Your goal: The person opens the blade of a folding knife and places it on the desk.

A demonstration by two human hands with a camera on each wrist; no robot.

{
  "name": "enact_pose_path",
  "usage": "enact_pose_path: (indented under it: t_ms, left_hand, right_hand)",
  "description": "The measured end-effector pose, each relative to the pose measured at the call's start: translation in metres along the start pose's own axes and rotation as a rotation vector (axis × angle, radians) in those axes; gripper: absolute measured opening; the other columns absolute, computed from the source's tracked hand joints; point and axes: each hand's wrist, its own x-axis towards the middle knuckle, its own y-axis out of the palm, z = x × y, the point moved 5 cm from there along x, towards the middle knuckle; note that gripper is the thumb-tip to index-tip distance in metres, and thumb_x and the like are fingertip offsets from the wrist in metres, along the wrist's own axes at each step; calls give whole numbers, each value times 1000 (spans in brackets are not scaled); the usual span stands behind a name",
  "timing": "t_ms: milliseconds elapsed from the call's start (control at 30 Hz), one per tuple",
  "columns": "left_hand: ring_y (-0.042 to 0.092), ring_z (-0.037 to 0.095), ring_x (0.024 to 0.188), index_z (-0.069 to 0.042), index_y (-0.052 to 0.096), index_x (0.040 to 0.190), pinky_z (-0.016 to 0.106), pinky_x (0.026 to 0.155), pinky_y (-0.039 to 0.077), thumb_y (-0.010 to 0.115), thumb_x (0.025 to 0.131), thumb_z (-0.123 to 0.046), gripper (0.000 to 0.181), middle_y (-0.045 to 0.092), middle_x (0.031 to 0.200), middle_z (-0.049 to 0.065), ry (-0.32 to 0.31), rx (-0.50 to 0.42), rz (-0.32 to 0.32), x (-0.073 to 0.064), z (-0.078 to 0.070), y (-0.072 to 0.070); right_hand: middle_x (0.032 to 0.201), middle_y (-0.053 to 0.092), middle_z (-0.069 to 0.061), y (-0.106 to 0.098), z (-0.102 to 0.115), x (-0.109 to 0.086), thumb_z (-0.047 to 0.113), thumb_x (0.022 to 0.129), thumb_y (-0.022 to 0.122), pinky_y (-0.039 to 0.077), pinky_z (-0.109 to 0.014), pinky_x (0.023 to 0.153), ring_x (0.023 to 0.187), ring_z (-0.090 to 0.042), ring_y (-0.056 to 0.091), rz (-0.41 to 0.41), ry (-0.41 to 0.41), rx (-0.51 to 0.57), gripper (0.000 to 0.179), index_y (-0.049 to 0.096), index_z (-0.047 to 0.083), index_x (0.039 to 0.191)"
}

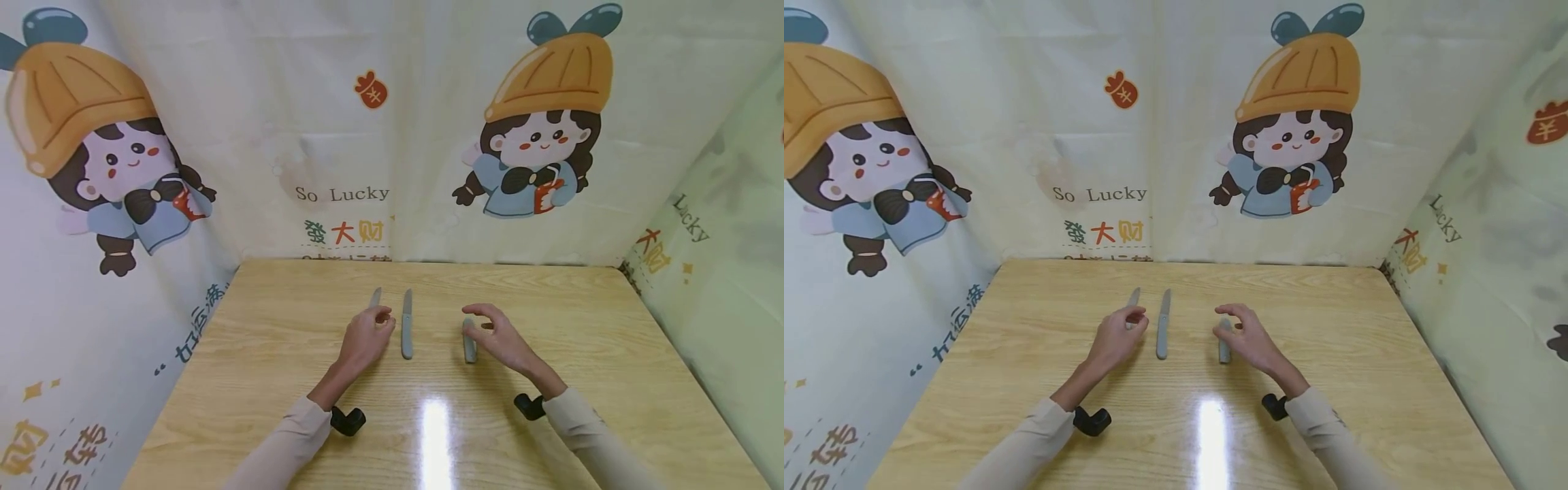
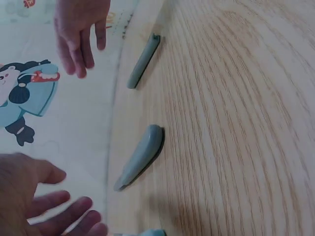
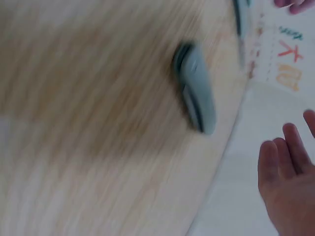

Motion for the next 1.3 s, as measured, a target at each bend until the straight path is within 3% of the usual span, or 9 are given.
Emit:
enact_pose_path:
  t_ms: [167,300,433,567,800,1000,1300]
  left_hand:
    - [65,29,108,-3,67,129,48,86,54,66,99,-20,34,71,115,7,112,101,-20,-4,-7,-3]
    - [67,24,102,-5,68,126,44,80,56,66,99,-21,31,71,111,5,166,160,-40,-9,-9,-1]
    - [68,20,97,-8,71,118,40,77,56,65,99,-19,23,72,104,3,205,148,-40,-14,-11,0]
    - [67,13,87,-11,73,110,35,74,56,64,100,-18,15,71,95,-3,241,92,-32,-18,-13,0]
    - [65,8,78,-9,73,107,35,72,56,65,100,-15,12,70,85,-7,260,7,-51,-22,-10,-3]
    - [64,6,73,-6,73,107,32,67,55,64,101,-12,13,69,80,-10,231,-88,-32,-25,-6,-3]
    - [63,7,70,-6,73,108,28,64,54,64,101,-11,12,70,83,-6,201,-206,-1,-29,-11,-1]
  right_hand:
    - [156,28,-28,-5,-14,5,13,96,72,21,-71,109,143,-50,21,126,39,-62,64,40,-7,148]
    - [161,14,-31,-5,-30,6,20,85,84,22,-77,104,144,-55,9,239,84,-163,93,29,-8,154]
    - [159,11,-36,-3,-41,6,24,74,92,22,-78,103,142,-59,9,298,61,-242,110,25,-10,155]
    - [159,16,-35,-1,-46,7,23,71,94,23,-76,104,141,-58,12,314,65,-280,113,25,-8,155]
    - [153,32,-30,0,-46,10,18,73,91,36,-71,98,134,-54,25,313,67,-373,104,31,-4,155]
    - [147,40,-23,-1,-46,8,19,74,93,40,-63,97,127,-45,33,264,68,-351,106,30,-3,156]
    - [154,37,-19,5,-34,0,18,71,95,39,-63,98,132,-42,31,190,-11,-299,110,27,0,157]
